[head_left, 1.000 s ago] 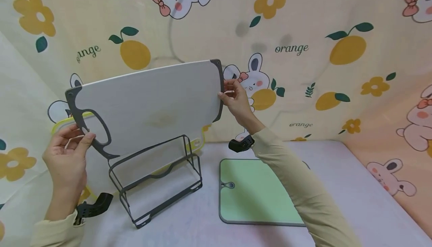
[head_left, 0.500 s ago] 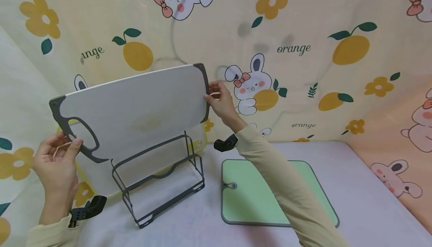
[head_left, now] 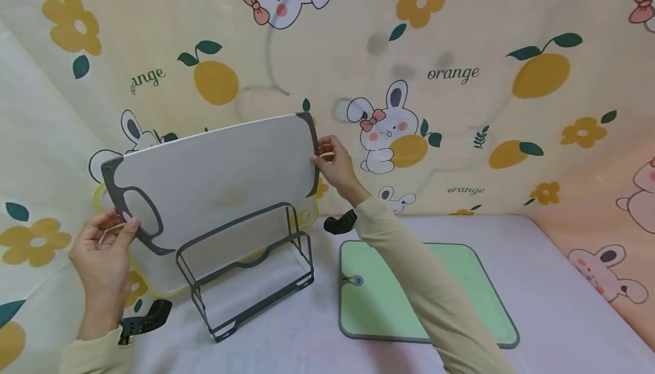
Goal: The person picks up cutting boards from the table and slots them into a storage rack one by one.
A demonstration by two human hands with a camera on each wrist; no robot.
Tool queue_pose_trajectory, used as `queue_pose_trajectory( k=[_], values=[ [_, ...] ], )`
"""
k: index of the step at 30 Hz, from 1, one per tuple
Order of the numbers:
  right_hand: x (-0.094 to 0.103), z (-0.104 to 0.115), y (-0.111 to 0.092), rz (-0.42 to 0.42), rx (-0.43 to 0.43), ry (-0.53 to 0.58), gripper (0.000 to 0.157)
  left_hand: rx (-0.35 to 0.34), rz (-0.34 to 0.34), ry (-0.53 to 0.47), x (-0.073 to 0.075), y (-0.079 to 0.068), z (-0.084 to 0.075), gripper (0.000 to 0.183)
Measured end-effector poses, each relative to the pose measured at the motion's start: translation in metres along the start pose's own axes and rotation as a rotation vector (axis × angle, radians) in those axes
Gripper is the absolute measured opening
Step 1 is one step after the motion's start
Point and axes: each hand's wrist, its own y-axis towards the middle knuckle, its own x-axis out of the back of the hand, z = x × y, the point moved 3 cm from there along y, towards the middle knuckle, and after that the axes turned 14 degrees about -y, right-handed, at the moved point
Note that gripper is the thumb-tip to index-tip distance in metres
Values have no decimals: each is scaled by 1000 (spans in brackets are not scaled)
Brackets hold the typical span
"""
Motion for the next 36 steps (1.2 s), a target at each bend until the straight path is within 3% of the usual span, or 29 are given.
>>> queue_pose_trajectory(
  k=[12, 22, 30, 36],
  values=[
    [-15, -20, -8, 43, -55, -5, 25, 46, -56, 100, 17, -10, 10, 33],
    [-26, -31, -17, 64, -87, 9, 26, 76, -108, 98, 31, -18, 21, 33],
    [-32, -46, -22, 117, -127, 131, 25, 60, -119, 22, 38, -26, 28, 29],
    [-34, -57, -24, 151, -188, 158, 23, 57, -124, 53, 43, -28, 34, 30]
  ],
)
